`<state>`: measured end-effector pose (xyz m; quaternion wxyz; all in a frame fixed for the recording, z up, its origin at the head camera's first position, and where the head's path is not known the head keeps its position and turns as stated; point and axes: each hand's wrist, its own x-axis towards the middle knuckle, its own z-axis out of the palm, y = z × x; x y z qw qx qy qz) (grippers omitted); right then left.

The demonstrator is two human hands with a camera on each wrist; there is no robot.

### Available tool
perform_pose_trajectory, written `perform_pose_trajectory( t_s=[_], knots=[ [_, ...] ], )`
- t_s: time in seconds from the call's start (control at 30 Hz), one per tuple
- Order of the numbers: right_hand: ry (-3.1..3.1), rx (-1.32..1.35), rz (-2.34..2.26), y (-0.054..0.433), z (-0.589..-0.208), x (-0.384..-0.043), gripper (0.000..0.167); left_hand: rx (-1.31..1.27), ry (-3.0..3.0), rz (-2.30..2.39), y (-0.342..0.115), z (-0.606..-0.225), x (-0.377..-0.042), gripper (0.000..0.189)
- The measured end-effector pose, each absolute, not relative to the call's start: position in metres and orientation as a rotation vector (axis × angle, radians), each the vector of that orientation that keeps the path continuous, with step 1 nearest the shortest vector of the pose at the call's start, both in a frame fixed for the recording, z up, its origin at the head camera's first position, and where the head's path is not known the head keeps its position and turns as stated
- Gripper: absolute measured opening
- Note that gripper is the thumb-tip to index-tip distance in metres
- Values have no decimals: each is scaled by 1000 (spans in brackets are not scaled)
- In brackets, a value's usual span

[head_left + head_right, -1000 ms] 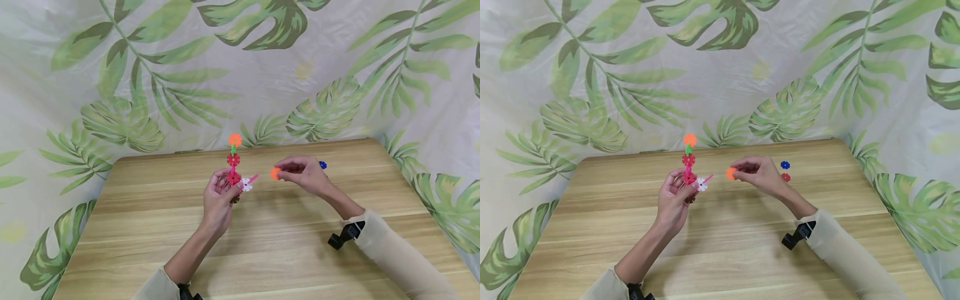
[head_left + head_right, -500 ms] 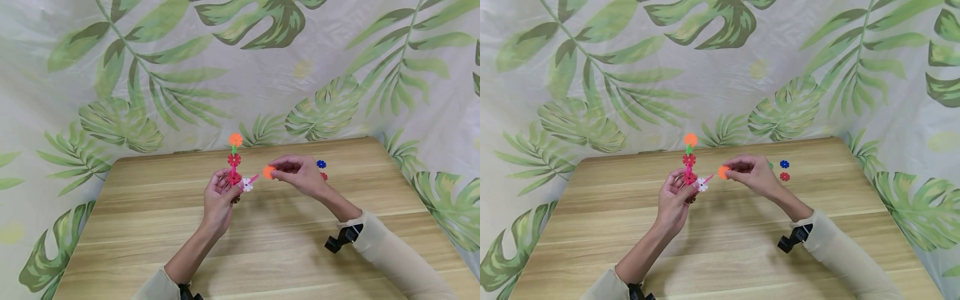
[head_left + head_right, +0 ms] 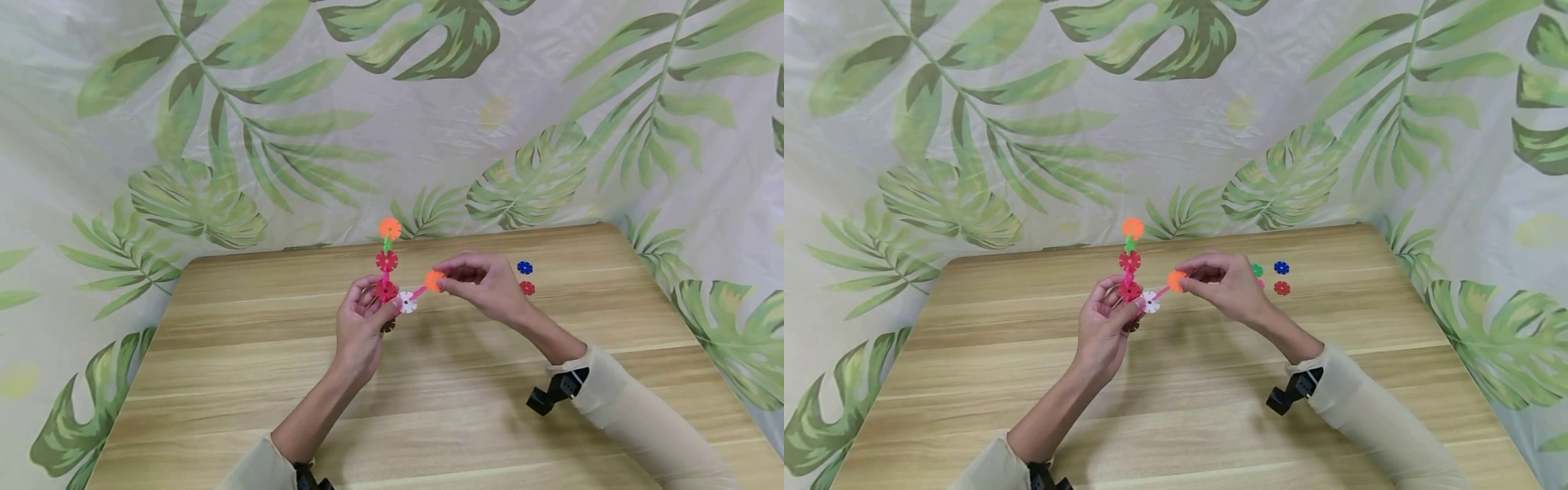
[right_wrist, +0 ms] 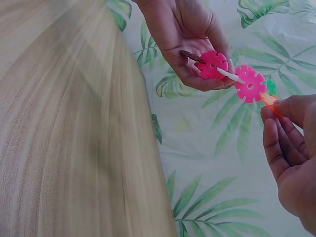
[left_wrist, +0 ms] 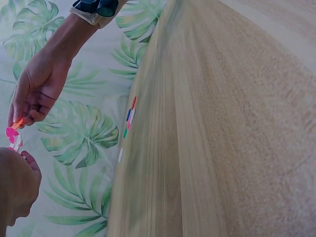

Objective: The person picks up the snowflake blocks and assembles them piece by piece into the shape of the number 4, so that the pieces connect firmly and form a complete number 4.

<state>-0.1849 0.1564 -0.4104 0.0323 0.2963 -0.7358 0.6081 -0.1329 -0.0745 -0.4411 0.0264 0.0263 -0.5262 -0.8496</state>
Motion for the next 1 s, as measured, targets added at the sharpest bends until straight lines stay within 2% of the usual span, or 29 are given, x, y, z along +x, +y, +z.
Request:
perform_pose_trajectory(
  t_s=[1.0],
  knots=[
    [-2212, 894, 1801, 143, -412, -179, 18, 186, -1634, -2581, -70, -443, -133, 40]
  ],
)
